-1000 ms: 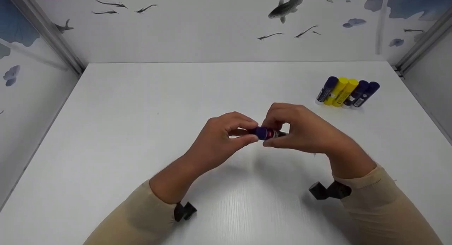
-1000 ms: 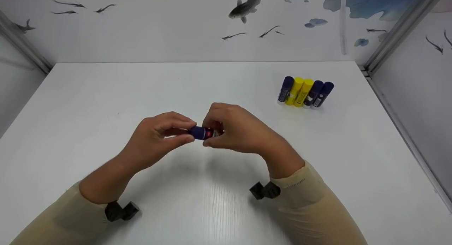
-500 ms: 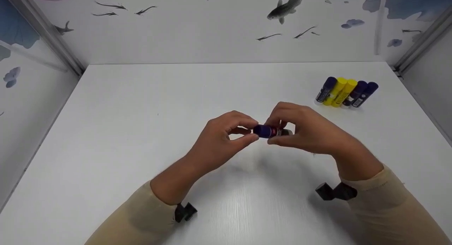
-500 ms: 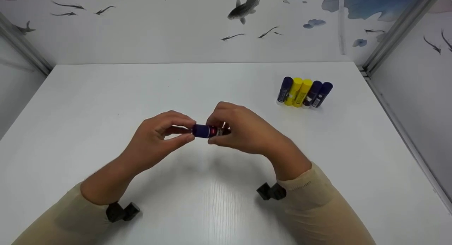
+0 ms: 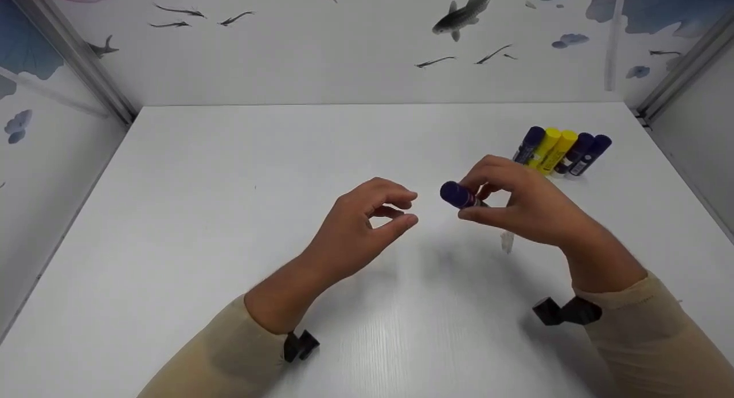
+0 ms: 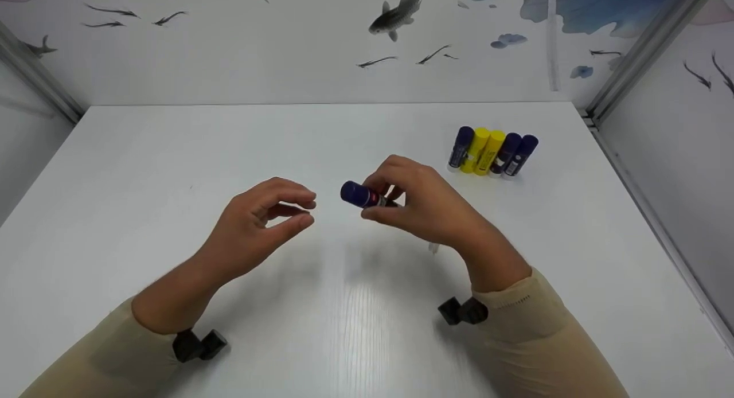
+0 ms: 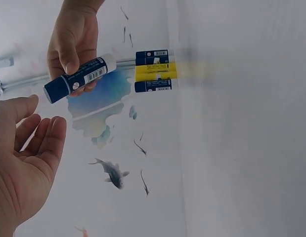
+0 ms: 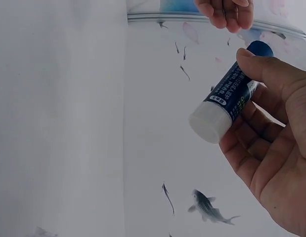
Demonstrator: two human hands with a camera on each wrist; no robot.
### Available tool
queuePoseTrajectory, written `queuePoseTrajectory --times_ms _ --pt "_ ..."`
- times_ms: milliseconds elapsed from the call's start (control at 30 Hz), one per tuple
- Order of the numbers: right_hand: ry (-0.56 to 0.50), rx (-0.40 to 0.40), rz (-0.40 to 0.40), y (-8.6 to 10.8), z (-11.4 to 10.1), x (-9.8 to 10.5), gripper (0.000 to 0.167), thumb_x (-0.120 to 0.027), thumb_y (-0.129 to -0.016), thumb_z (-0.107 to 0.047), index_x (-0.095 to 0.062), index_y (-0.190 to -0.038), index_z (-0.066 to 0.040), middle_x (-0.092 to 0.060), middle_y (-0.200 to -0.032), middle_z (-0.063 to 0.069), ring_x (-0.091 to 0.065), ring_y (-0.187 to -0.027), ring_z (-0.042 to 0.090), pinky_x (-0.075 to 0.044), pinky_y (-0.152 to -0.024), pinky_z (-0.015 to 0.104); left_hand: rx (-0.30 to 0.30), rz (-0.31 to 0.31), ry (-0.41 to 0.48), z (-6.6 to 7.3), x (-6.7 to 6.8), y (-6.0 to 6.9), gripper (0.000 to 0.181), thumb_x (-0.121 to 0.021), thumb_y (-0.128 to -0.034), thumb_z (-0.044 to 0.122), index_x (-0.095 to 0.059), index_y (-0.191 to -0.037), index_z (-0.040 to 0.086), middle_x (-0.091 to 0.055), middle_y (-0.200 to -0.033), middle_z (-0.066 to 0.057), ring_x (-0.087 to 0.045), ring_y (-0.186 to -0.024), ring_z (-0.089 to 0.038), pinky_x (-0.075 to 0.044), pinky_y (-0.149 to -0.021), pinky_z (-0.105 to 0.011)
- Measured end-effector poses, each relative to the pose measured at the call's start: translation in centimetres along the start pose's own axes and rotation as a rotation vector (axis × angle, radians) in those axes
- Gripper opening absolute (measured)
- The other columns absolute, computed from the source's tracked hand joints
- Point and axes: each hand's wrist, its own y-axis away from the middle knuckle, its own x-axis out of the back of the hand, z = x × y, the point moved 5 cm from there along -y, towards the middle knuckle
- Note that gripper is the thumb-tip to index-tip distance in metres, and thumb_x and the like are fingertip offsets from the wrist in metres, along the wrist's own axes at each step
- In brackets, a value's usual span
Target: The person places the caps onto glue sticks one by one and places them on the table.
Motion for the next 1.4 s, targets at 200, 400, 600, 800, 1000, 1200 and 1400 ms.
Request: queuePoseTrajectory --times_ms 200,400,600,800,1000,1200,1400 --pt "-0.008 -0.059 0.071 0.8 1.2 1.1 0.027 -0.086 -0.088 -0.003 -0.075 -0.111 -0.013 -0.067 -0.107 -0.007 -0.065 -0.099 0.006 -0.056 -0.089 0.01 -0.001 -0.015 0.004 -0.2 -0.4 -0.2 0.027 -0.075 -0.1004 0.011 -0.072 -0.127 0.005 -0.072 -0.124 -0.005 -0.074 -0.109 -0.014 -0.061 -0.099 -0.023" --pt "-0.024 -0.091 0.134 1.8 2.3 2.3 0.027 -0.084 -0.089 0.0 -0.075 -0.112 -0.01 -0.067 -0.108 -0.006 -0.065 -0.1 0.007 -0.055 -0.09 0.008 0.015 -0.041 -0.016 -0.5 -0.9 -0.4 0.027 -0.074 -0.1012 0.013 -0.072 -0.127 0.005 -0.072 -0.124 -0.004 -0.073 -0.108 -0.013 -0.06 -0.1 -0.023" --pt "-0.022 -0.189 0.191 2.5 3.8 3.3 0.021 -0.081 -0.093 -0.005 -0.073 -0.113 -0.007 -0.064 -0.108 -0.005 -0.064 -0.1 0.007 -0.053 -0.091 0.006 0.034 -0.054 -0.004 -0.6 -1.3 -0.6 0.027 -0.073 -0.1019 0.014 -0.072 -0.128 0.005 -0.072 -0.126 -0.003 -0.075 -0.106 -0.014 -0.06 -0.101 -0.024" --pt "-0.037 -0.304 0.251 3.7 5.5 4.6 0.023 -0.079 -0.098 -0.011 -0.071 -0.118 -0.003 -0.064 -0.112 -0.006 -0.067 -0.1 0.005 -0.057 -0.084 0.007 0.037 -0.065 -0.03 -0.7 -1.7 -1.2 0.028 -0.073 -0.1021 0.015 -0.072 -0.128 0.007 -0.072 -0.126 -0.003 -0.075 -0.106 -0.014 -0.06 -0.1 -0.024" --pt "-0.073 -0.436 0.342 5.1 7.9 5.8 0.028 -0.076 -0.1 -0.016 -0.069 -0.126 -0.008 -0.065 -0.114 -0.01 -0.067 -0.098 0.003 -0.056 -0.083 0.006 0.052 -0.073 -0.025 -0.7 -2.3 -1.7 0.028 -0.072 -0.1025 0.015 -0.071 -0.129 0.007 -0.072 -0.126 -0.002 -0.075 -0.107 -0.015 -0.06 -0.1 -0.024" --pt "-0.155 -0.513 0.462 6.3 10.2 7.0 0.033 -0.075 -0.101 -0.018 -0.068 -0.132 -0.008 -0.063 -0.113 -0.01 -0.064 -0.1 0.007 -0.056 -0.086 0.006 0.061 -0.086 -0.03 -0.8 -3.0 -2.0 0.029 -0.072 -0.1026 0.016 -0.071 -0.13 0.008 -0.071 -0.127 -0.002 -0.075 -0.107 -0.012 -0.059 -0.1 -0.022" --pt "-0.228 -0.633 0.573 7.4 12.1 8.0 0.034 -0.075 -0.102 -0.027 -0.068 -0.132 -0.014 -0.064 -0.119 -0.012 -0.061 -0.109 0.009 -0.055 -0.09 0.005 0.058 -0.093 -0.012 -0.6 -3.5 -2.2 0.029 -0.072 -0.1025 0.015 -0.071 -0.13 0.007 -0.071 -0.128 -0.003 -0.075 -0.108 -0.014 -0.06 -0.099 -0.022"
